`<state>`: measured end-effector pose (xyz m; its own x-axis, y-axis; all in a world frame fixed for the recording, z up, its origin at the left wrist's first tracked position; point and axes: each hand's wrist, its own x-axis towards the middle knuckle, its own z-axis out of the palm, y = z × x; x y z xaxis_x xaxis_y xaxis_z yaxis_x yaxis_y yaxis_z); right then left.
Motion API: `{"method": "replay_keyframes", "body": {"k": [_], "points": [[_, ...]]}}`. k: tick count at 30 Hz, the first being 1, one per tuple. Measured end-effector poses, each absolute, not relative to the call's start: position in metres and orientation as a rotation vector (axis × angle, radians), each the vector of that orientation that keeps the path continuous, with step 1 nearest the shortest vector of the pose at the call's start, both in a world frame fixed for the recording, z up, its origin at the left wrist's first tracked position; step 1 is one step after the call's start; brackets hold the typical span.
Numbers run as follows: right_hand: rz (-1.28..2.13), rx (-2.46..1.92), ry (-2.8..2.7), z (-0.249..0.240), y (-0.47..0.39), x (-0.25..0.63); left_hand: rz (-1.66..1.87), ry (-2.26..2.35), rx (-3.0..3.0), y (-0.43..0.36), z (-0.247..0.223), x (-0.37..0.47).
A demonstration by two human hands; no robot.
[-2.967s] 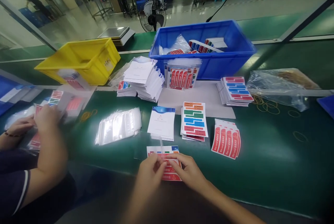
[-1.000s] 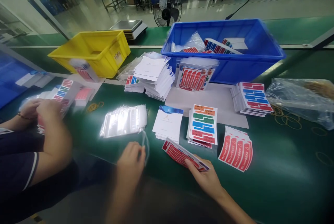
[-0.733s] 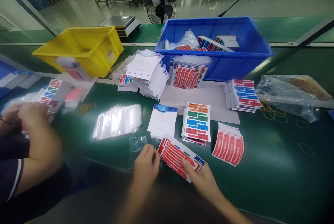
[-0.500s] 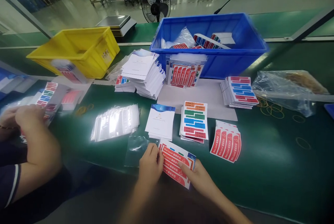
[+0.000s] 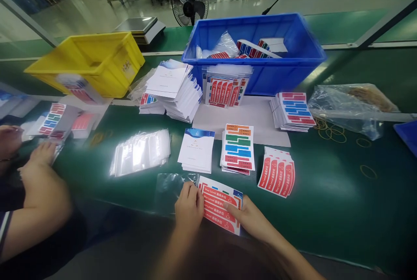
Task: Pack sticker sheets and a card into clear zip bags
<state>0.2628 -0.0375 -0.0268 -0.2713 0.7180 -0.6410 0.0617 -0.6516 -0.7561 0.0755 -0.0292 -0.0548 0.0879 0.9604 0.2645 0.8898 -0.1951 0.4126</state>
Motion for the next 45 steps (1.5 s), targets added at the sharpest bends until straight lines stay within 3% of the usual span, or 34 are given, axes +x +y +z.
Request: {"method": "replay_keyframes", "body": {"k": [26,34,45], "points": [[1.995,-1.449,-0.999,-0.036,-0.035,0.261,0.683,1.772,2.281,-0.035,-0.052,0.076],[1.852,-1.416,-1.104,-0.038,-0.036,0.238,0.633,1.758,2.280,-0.037,-0.044,0.075],[2.107,-0.863,-1.017,-0.019,-0.022,0.248,0.877,1.650,1.876,-0.040,-0.008,0.066]]}}
